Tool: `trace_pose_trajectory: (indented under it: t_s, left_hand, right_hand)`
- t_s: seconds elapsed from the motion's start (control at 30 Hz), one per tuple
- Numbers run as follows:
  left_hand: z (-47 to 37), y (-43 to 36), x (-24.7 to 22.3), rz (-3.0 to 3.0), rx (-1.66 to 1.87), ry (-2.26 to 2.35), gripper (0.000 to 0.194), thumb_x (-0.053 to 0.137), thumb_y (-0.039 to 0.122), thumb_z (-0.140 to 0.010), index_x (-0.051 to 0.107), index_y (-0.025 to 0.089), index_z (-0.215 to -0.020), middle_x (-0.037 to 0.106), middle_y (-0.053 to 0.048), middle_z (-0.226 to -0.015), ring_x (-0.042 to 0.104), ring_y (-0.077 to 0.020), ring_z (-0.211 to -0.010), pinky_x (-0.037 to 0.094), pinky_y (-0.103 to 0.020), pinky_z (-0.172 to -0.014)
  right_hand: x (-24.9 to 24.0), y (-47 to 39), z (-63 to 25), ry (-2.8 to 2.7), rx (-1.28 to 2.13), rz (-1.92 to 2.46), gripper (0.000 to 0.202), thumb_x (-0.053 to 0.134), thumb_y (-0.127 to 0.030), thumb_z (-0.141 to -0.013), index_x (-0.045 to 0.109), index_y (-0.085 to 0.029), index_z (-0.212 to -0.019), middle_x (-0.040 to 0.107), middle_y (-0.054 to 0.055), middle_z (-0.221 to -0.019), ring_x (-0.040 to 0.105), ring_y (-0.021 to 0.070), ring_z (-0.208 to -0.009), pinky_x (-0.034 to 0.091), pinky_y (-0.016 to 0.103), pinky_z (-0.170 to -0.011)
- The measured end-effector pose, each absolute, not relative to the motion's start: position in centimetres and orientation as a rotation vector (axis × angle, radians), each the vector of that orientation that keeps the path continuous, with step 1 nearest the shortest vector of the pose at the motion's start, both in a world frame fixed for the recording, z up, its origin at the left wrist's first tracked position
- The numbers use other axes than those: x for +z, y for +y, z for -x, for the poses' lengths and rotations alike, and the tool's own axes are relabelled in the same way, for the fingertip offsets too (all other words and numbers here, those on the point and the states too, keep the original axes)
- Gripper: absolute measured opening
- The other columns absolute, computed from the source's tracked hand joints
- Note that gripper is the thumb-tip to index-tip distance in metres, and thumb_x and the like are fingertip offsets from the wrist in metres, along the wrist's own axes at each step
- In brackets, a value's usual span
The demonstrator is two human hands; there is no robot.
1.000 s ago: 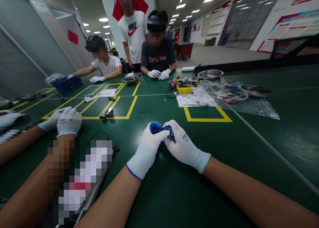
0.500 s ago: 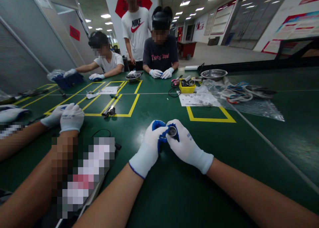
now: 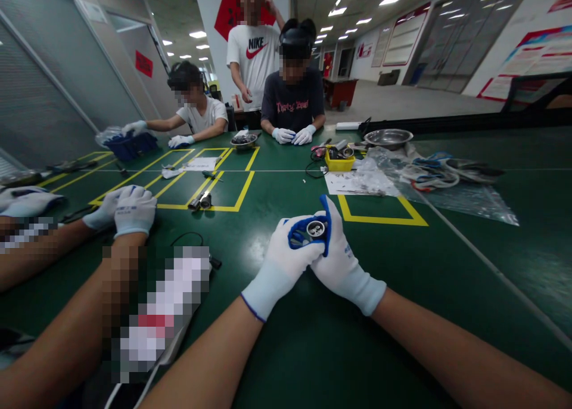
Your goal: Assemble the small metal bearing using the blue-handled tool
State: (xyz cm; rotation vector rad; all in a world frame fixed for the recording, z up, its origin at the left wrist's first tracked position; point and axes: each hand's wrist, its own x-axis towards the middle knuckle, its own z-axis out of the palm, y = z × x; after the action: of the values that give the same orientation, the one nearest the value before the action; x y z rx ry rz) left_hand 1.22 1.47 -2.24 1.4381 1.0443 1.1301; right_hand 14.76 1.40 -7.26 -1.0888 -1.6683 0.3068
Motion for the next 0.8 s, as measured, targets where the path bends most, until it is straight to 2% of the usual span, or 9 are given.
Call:
trace_pose_trajectory:
  t_s: [0.13, 0.27, 0.4, 0.5, 0.6, 0.63, 0.7, 0.8]
  left_hand:
    - [-1.3, 1.5, -2.5, -1.441, 1.157, 1.016, 0.044, 0.079, 0.006, -0.071, 0.071, 0.018, -0.113, 0.072, -0.008, -0.115, 0.072, -0.0267, -0.111, 0.056, -0.043, -0.104]
    - [-1.6, 0.8, -2.9, -1.486, 1.229, 0.999, 0.039, 0.078, 0.008, -0.072, 0.070, 0.018, -0.109, 0.072, -0.008, -0.111, 0.072, -0.0259, -0.108, 0.057, -0.042, -0.100]
    - [-1.7, -0.2, -3.4, -1.533, 1.419, 1.015, 0.037, 0.074, 0.012, -0.075, 0.069, 0.020, -0.111, 0.072, -0.007, -0.113, 0.071, -0.0249, -0.108, 0.057, -0.041, -0.100]
    - [-1.6, 0.0, -3.1, -1.325, 1.610, 1.098, 0.037, 0.076, 0.020, -0.077, 0.068, 0.020, -0.114, 0.074, -0.008, -0.110, 0.072, -0.0248, -0.105, 0.058, -0.041, -0.098]
    - [-1.3, 2.1, -1.7, -0.934, 1.775, 1.153, 0.032, 0.076, 0.024, -0.080, 0.067, 0.020, -0.111, 0.074, -0.007, -0.103, 0.074, -0.0214, -0.090, 0.062, -0.036, -0.085]
    - [-1.1, 3.4, -0.9, -0.810, 1.808, 1.132, 0.031, 0.074, 0.022, -0.081, 0.066, 0.020, -0.110, 0.073, -0.005, -0.100, 0.074, -0.0191, -0.083, 0.062, -0.034, -0.078]
    - [-0.6, 6.7, 1.0, -0.610, 1.877, 1.072, 0.030, 0.070, 0.013, -0.081, 0.064, 0.023, -0.109, 0.070, -0.001, -0.093, 0.072, -0.0143, -0.076, 0.062, -0.029, -0.077]
    - [1.0, 12.8, 3.9, -0.778, 1.915, 1.253, 0.029, 0.063, 0.003, -0.083, 0.065, 0.023, -0.105, 0.064, 0.003, -0.082, 0.068, -0.0108, -0.070, 0.060, -0.025, -0.075]
  right_hand:
    - [-7.2, 1.5, -14.8, -1.696, 0.283, 1.081, 0.097, 0.061, -0.023, -0.087, 0.006, -0.027, -0.167, 0.050, 0.017, -0.143, 0.059, 0.0350, -0.127, 0.051, 0.060, -0.109]
    - [-7.1, 1.4, -14.9, -1.723, 0.302, 1.040, 0.097, 0.061, -0.024, -0.087, 0.006, -0.028, -0.167, 0.051, 0.016, -0.143, 0.060, 0.0337, -0.126, 0.053, 0.060, -0.107]
    - [-7.0, 1.4, -15.2, -1.748, 0.271, 0.979, 0.093, 0.061, -0.022, -0.087, 0.013, -0.029, -0.166, 0.051, 0.017, -0.145, 0.059, 0.0349, -0.129, 0.052, 0.061, -0.109]
    - [-7.0, 1.6, -15.4, -1.723, 0.237, 1.022, 0.087, 0.062, -0.023, -0.088, 0.020, -0.028, -0.164, 0.051, 0.017, -0.144, 0.059, 0.0352, -0.128, 0.054, 0.060, -0.106]
    - [-6.9, 1.7, -15.5, -1.724, 0.230, 1.059, 0.076, 0.062, -0.026, -0.090, 0.030, -0.027, -0.159, 0.053, 0.017, -0.141, 0.062, 0.0341, -0.121, 0.059, 0.056, -0.098]
    - [-6.8, 1.8, -15.5, -1.727, 0.237, 1.069, 0.072, 0.062, -0.027, -0.091, 0.034, -0.026, -0.157, 0.054, 0.017, -0.139, 0.063, 0.0332, -0.117, 0.060, 0.055, -0.095]
    - [-6.6, 1.8, -15.4, -1.734, 0.271, 1.094, 0.064, 0.060, -0.028, -0.092, 0.039, -0.026, -0.152, 0.056, 0.016, -0.135, 0.066, 0.0304, -0.108, 0.062, 0.052, -0.090]
    - [-6.6, 1.7, -15.4, -1.764, 0.341, 1.157, 0.054, 0.058, -0.030, -0.094, 0.046, -0.024, -0.146, 0.058, 0.015, -0.130, 0.068, 0.0276, -0.098, 0.062, 0.050, -0.088]
